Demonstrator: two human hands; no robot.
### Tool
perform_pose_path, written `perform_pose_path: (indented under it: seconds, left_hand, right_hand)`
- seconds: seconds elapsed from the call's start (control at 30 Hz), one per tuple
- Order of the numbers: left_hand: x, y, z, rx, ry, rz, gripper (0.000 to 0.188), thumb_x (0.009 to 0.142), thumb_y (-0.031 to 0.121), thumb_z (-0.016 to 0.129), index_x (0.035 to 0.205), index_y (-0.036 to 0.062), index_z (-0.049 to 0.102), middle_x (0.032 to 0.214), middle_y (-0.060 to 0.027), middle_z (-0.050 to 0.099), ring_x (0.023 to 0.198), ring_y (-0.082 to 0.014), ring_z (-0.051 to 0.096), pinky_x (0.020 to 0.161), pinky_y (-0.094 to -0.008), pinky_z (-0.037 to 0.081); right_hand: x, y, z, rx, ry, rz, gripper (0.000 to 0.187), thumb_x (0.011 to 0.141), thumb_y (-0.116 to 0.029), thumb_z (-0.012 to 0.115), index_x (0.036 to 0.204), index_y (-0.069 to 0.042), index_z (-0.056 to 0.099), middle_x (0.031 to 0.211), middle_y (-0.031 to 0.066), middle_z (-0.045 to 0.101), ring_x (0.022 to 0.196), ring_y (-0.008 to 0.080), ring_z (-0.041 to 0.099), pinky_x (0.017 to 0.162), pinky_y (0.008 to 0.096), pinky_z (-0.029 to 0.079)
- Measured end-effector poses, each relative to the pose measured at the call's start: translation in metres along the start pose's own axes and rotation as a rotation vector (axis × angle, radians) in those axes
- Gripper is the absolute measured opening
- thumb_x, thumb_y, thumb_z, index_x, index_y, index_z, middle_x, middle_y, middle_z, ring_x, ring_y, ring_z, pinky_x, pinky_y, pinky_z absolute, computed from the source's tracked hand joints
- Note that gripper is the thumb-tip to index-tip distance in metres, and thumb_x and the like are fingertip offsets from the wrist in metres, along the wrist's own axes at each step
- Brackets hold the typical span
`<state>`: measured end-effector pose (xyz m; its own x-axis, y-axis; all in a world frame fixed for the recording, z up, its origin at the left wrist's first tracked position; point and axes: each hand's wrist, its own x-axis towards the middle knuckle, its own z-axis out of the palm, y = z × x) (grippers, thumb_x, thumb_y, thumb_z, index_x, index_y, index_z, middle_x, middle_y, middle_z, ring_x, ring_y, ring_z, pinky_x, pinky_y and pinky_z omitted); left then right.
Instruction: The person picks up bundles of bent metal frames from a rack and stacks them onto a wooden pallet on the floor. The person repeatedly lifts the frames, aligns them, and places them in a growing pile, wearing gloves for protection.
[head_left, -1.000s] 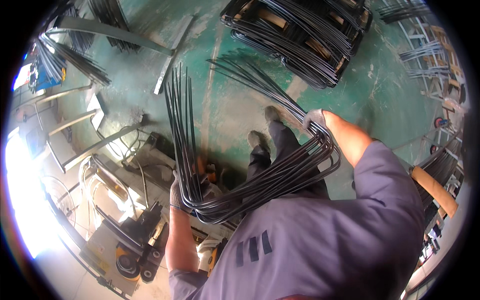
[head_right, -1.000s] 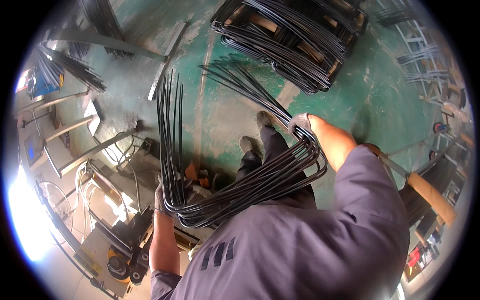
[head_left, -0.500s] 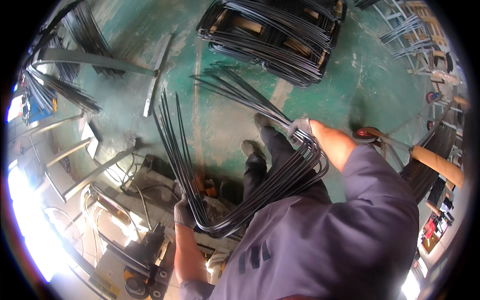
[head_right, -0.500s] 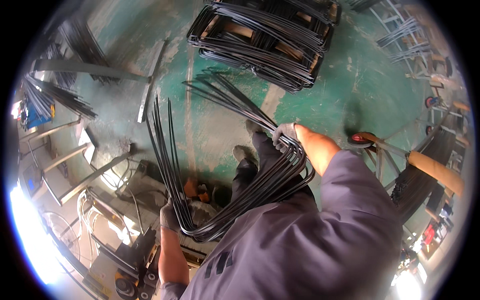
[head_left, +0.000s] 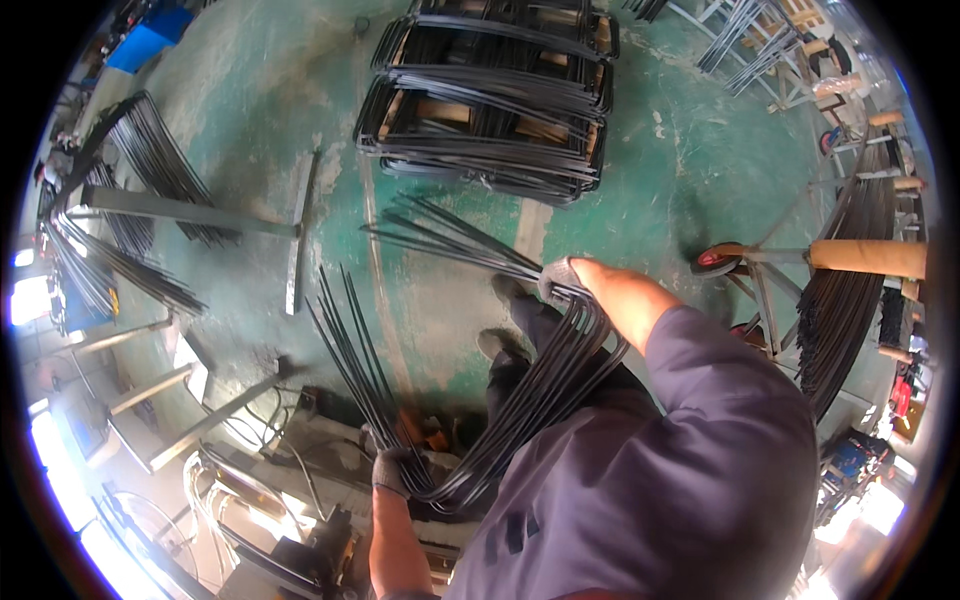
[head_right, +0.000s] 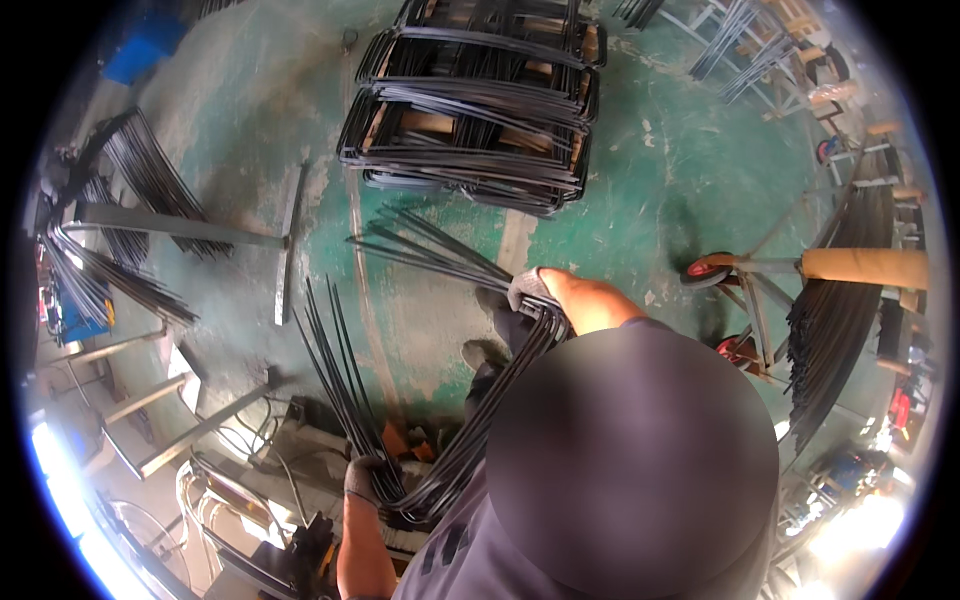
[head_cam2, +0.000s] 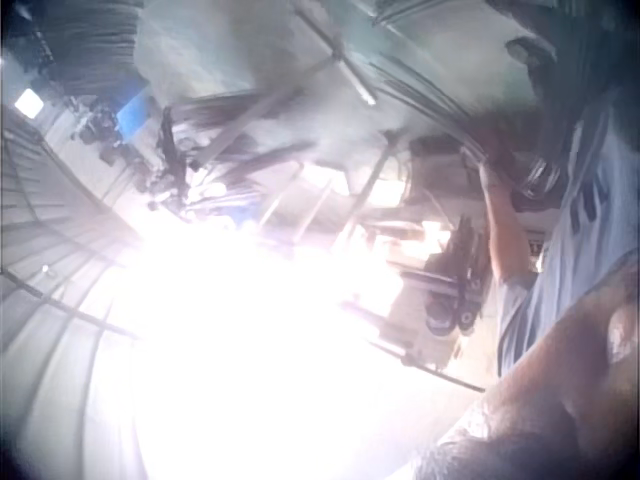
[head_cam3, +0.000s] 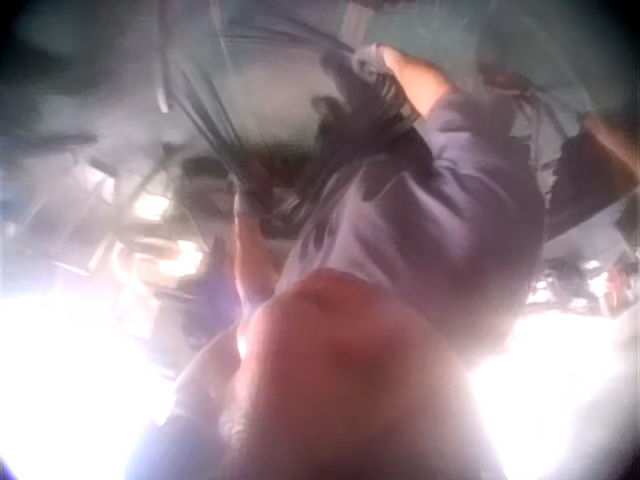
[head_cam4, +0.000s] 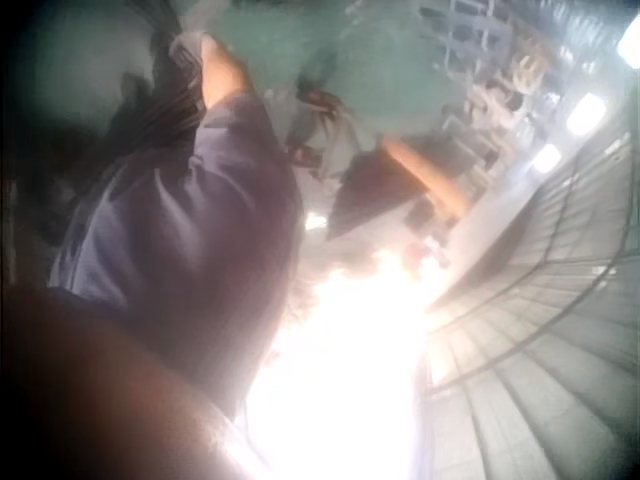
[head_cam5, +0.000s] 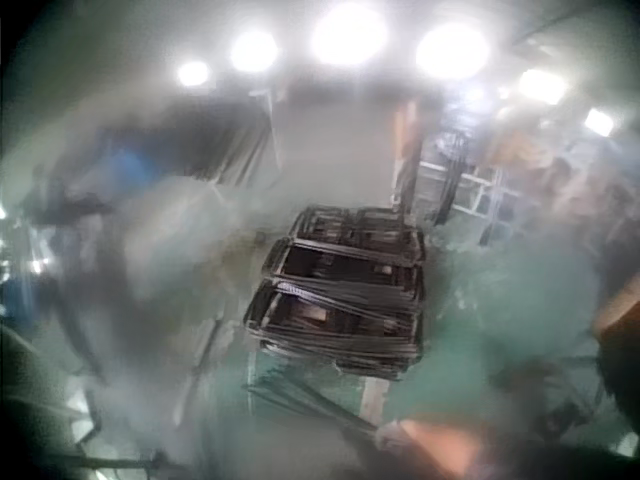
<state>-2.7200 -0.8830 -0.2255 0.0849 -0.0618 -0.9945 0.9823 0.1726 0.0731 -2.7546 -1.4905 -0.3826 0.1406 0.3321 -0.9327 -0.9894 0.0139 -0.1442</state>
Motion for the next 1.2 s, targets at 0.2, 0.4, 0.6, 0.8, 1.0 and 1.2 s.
perform_pose_path:
  seconds: [0.2, 0.4, 0.6, 0.8, 1.0, 1.2]
  left_hand:
    - [0.026, -0.062, -0.056, -0.033, 0.085, 0.199, 0.031, 0.082, 0.0, 0.06, 0.112, -0.0057, 0.06, 0.088, -0.0206, 0.068, 0.078, -0.0418, 0.073, 0.071, -0.0541, 0.067]
    - [-0.019, -0.108, -0.039, -0.128, 0.071, 0.25, 0.031, 0.077, -0.001, 0.059, 0.107, -0.0085, 0.064, 0.091, -0.0222, 0.068, 0.078, -0.0424, 0.072, 0.073, -0.0521, 0.067]
    - [-0.081, -0.146, 0.061, -0.139, 0.096, 0.426, 0.034, 0.075, 0.006, 0.056, 0.106, -0.0067, 0.066, 0.086, -0.0211, 0.07, 0.07, -0.0394, 0.073, 0.067, -0.0485, 0.067]
    - [-0.12, -0.187, 0.208, -0.167, 0.007, 0.578, 0.036, 0.068, 0.005, 0.06, 0.103, -0.0037, 0.064, 0.082, -0.0214, 0.068, 0.065, -0.037, 0.07, 0.063, -0.0455, 0.064]
    - [-0.114, -0.189, 0.327, -0.254, -0.045, 0.743, 0.058, 0.07, 0.003, 0.058, 0.127, -0.003, 0.062, 0.092, -0.0148, 0.066, 0.069, -0.0289, 0.07, 0.061, -0.042, 0.063]
    - [-0.065, -0.155, 0.425, -0.225, -0.023, 0.782, 0.039, 0.071, 0.002, 0.055, 0.11, -0.0022, 0.06, 0.089, -0.0145, 0.065, 0.066, -0.0279, 0.067, 0.06, -0.0419, 0.062]
  right_hand:
    - [-0.043, -0.029, 0.016, -0.114, 0.079, -0.081, 0.011, 0.075, -0.018, 0.074, 0.07, -0.009, 0.069, 0.063, 0.01, 0.067, 0.051, 0.0247, 0.062, 0.051, 0.0401, 0.05]
    - [-0.015, -0.039, -0.014, -0.363, 0.045, -0.384, 0.008, 0.073, -0.016, 0.078, 0.077, -0.009, 0.077, 0.069, 0.0125, 0.071, 0.058, 0.0265, 0.066, 0.054, 0.0455, 0.051]
    - [-0.053, -0.059, -0.06, -0.597, 0.188, -0.491, 0.006, 0.081, -0.013, 0.082, 0.086, -0.011, 0.086, 0.075, 0.0081, 0.075, 0.07, 0.0202, 0.072, 0.06, 0.0403, 0.057]
    - [-0.177, -0.084, -0.137, -0.334, 0.203, -0.499, 0.06, 0.073, 0.002, 0.082, 0.132, 0.005, 0.067, 0.075, 0.0125, 0.071, 0.058, 0.0225, 0.068, 0.05, 0.0405, 0.053]
    - [-0.264, -0.118, -0.224, -0.397, 0.282, -0.683, 0.061, 0.062, -0.003, 0.087, 0.121, 0.003, 0.073, 0.09, 0.0169, 0.074, 0.074, 0.0274, 0.074, 0.062, 0.0454, 0.06]
    - [-0.327, -0.165, -0.307, -0.247, 0.292, -0.773, 0.05, 0.063, 0.005, 0.081, 0.111, 0.005, 0.068, 0.078, 0.0119, 0.07, 0.059, 0.0229, 0.069, 0.05, 0.0367, 0.055]
